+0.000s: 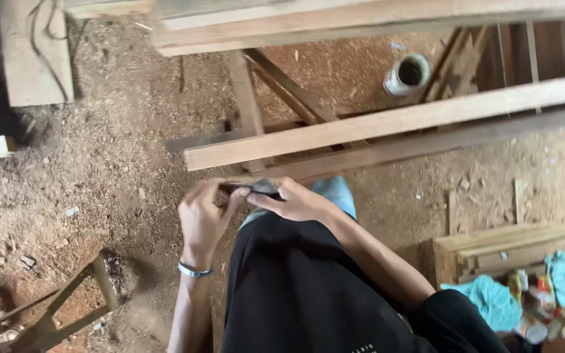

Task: The person sands long pieces of wood using a small piece of sandpaper held in their hands, working across the surface and edges of multiple planks on a wooden stand.

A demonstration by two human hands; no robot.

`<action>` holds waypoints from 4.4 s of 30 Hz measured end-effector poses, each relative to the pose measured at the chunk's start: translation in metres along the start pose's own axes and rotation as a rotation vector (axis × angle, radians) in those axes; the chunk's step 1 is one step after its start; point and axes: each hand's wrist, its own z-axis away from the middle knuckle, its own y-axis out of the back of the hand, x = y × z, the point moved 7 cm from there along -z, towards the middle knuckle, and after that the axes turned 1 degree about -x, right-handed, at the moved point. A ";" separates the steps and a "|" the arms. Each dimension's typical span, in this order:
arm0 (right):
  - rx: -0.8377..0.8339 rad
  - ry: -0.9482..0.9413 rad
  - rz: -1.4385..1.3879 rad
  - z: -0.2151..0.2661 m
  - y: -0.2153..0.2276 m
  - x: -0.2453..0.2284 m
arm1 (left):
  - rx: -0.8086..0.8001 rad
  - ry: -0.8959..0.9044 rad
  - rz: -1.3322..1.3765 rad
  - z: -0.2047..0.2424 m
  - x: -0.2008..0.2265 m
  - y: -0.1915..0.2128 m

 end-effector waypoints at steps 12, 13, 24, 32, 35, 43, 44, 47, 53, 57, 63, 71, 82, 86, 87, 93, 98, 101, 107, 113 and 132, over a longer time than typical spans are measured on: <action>0.558 0.130 1.116 0.126 0.186 -0.023 | 0.113 -0.245 -0.211 -0.006 0.103 -0.056; 0.577 0.134 1.124 0.135 0.202 -0.018 | 0.112 -0.243 -0.199 -0.008 0.109 -0.063; 0.465 0.158 1.280 0.136 0.255 0.020 | 0.125 -0.314 -0.165 -0.031 0.203 -0.118; 0.348 0.220 1.133 0.119 0.231 0.011 | 0.146 -0.238 -0.209 -0.023 0.205 -0.116; 0.317 0.212 1.119 0.110 0.227 0.011 | 0.207 -0.202 -0.178 -0.015 0.187 -0.102; 0.300 0.113 1.488 0.046 0.159 0.024 | 0.509 -0.122 -0.338 -0.043 0.075 -0.044; 0.253 0.134 1.488 0.034 0.139 0.023 | 0.491 -0.101 -0.258 -0.050 0.056 -0.036; 0.210 0.215 1.386 0.010 0.091 0.009 | 0.413 -0.071 -0.112 -0.066 0.021 -0.025; 0.422 0.249 1.241 -0.015 0.057 -0.007 | 0.292 -0.202 -0.130 -0.105 -0.010 -0.023; 0.581 0.173 1.216 -0.013 0.060 -0.006 | 0.258 -0.209 -0.072 -0.114 0.002 -0.027; 0.603 0.099 1.186 0.005 0.059 -0.013 | 0.090 -0.176 -0.011 -0.111 0.010 -0.022; 0.793 0.019 1.117 -0.043 0.055 -0.019 | 0.043 -0.221 -0.067 -0.116 -0.009 -0.047; 0.597 -0.050 1.340 -0.062 0.024 -0.007 | 0.129 -0.278 -0.123 -0.120 -0.005 -0.047; 0.420 -0.270 1.340 -0.034 0.060 0.001 | 0.313 -0.362 -0.084 -0.104 0.005 -0.029; 0.472 -0.320 1.236 -0.022 0.078 0.003 | 0.285 -0.345 -0.079 -0.106 0.007 -0.029; 0.761 -0.236 1.273 0.005 0.144 0.007 | 0.184 -0.248 -0.080 -0.108 0.006 -0.029; 0.581 -0.182 1.283 -0.083 0.029 0.034 | 0.214 -0.241 0.070 -0.115 -0.005 -0.033; 0.346 -0.114 1.625 -0.105 -0.016 0.033 | 0.016 -0.005 0.226 -0.125 -0.028 -0.047; 0.399 0.240 1.096 -0.073 -0.007 -0.001 | 0.222 -0.183 0.395 -0.110 -0.017 -0.019; 0.499 0.270 1.152 -0.063 -0.001 -0.009 | 0.163 -0.241 0.253 -0.119 -0.028 -0.042; 0.718 0.031 0.976 -0.034 0.096 0.021 | -0.045 -0.266 -0.276 -0.076 -0.033 -0.031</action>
